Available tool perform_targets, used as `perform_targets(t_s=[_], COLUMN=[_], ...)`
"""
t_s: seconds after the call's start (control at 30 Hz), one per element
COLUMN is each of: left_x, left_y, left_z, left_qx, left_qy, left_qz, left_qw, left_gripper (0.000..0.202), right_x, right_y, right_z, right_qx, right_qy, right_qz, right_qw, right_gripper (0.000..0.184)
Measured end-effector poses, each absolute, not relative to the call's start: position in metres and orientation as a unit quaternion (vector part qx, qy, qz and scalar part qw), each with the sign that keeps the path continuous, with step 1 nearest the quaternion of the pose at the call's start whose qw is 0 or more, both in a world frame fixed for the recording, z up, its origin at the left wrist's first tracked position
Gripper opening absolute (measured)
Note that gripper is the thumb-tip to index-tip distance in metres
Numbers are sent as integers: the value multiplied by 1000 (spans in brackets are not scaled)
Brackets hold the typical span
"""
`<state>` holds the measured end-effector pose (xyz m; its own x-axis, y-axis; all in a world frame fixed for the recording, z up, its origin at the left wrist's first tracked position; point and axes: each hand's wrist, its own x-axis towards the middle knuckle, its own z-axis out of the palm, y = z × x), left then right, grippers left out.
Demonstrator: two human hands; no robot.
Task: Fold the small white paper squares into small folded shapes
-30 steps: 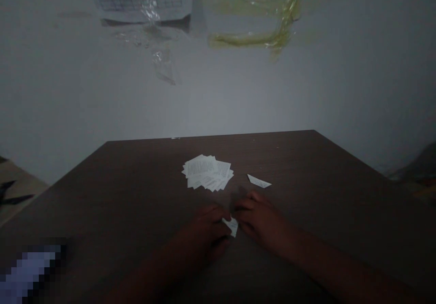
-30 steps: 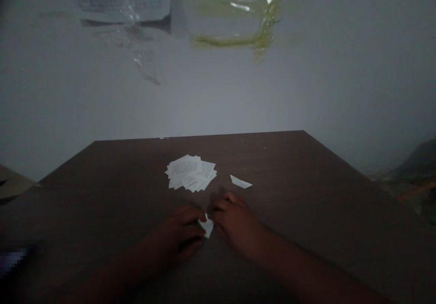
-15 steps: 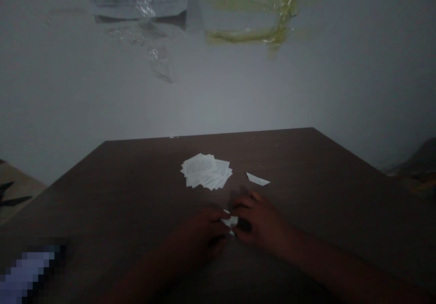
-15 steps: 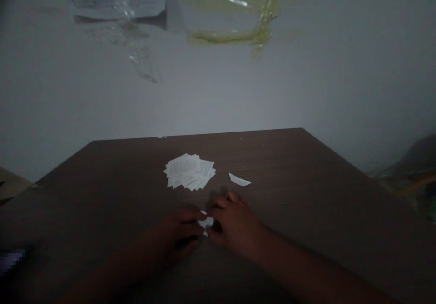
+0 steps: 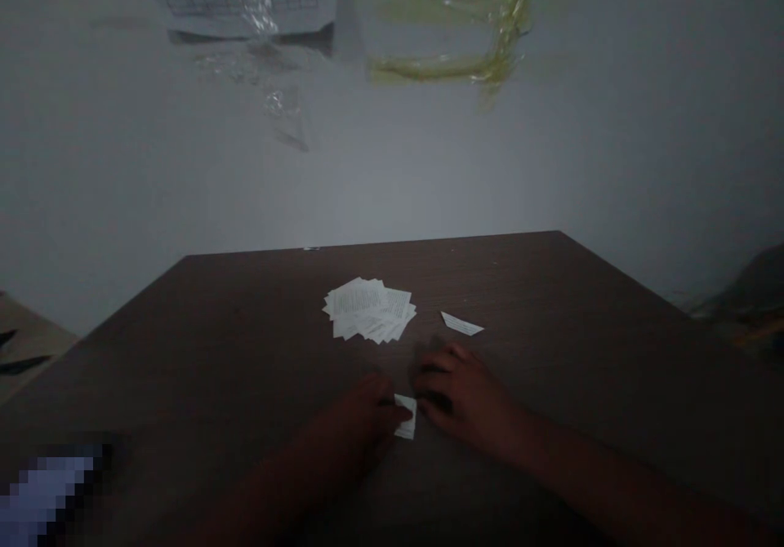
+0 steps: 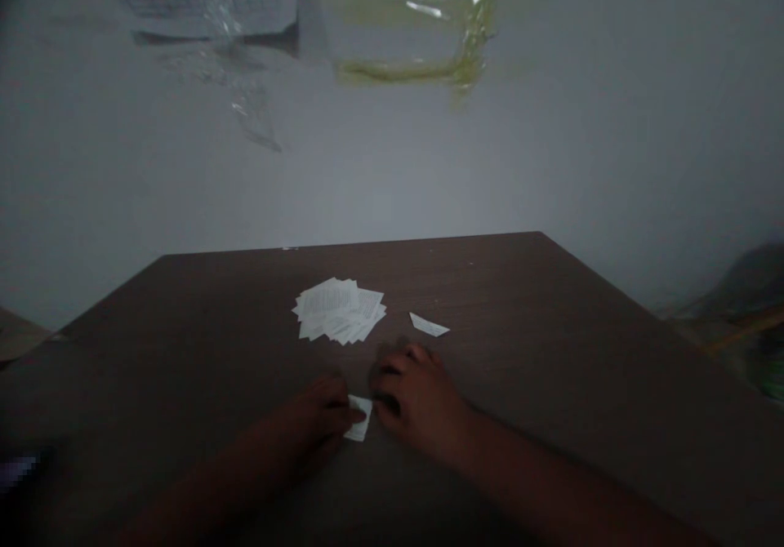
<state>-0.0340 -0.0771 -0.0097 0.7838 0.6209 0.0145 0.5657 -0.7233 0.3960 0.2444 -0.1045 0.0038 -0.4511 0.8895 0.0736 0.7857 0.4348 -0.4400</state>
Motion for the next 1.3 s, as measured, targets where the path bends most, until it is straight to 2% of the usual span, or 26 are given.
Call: perform_targets(t_s=[0.13, 0.23, 0.47, 0.57, 0.8, 1.03, 1.1, 1.23, 1.3], left_x=[-34, -35, -31, -32, -33, -26, -26, -30, -31], left_y=[-70, -64, -66, -67, -64, -76, -81, -87, -86], left_z=[-36, -48, -40, -32, -24, -25, -20, -10, -9], left_qx=[935, 931, 922, 921, 923, 914, 908, 889, 880], left_qy=[303, 303, 320, 322, 316, 362, 368, 376, 386], left_qz=[78, 101, 106, 98, 88, 61, 57, 48, 42], left_qw=[168, 179, 191, 198, 202, 174, 191, 256, 275], left_gripper=[33, 36, 36, 40, 36, 33, 34, 41, 43], right_x=[245, 244, 238, 237, 236, 235, 237, 243, 246], right_y=[-100, -98, -99, -103, -110, -115, -114, -108, -106], right_z=[-3, -8, -5, -1, 5, 2, -1, -6, -8], right_qx=[-494, -498, -523, -527, -526, -512, -492, -456, -439], right_qy=[-835, -832, -821, -819, -821, -827, -835, -849, -859], right_qz=[174, 169, 163, 169, 180, 192, 198, 207, 209], right_qw=[170, 177, 163, 149, 131, 134, 146, 167, 161], right_gripper=[15, 15, 12, 22, 42, 71, 66, 40, 34])
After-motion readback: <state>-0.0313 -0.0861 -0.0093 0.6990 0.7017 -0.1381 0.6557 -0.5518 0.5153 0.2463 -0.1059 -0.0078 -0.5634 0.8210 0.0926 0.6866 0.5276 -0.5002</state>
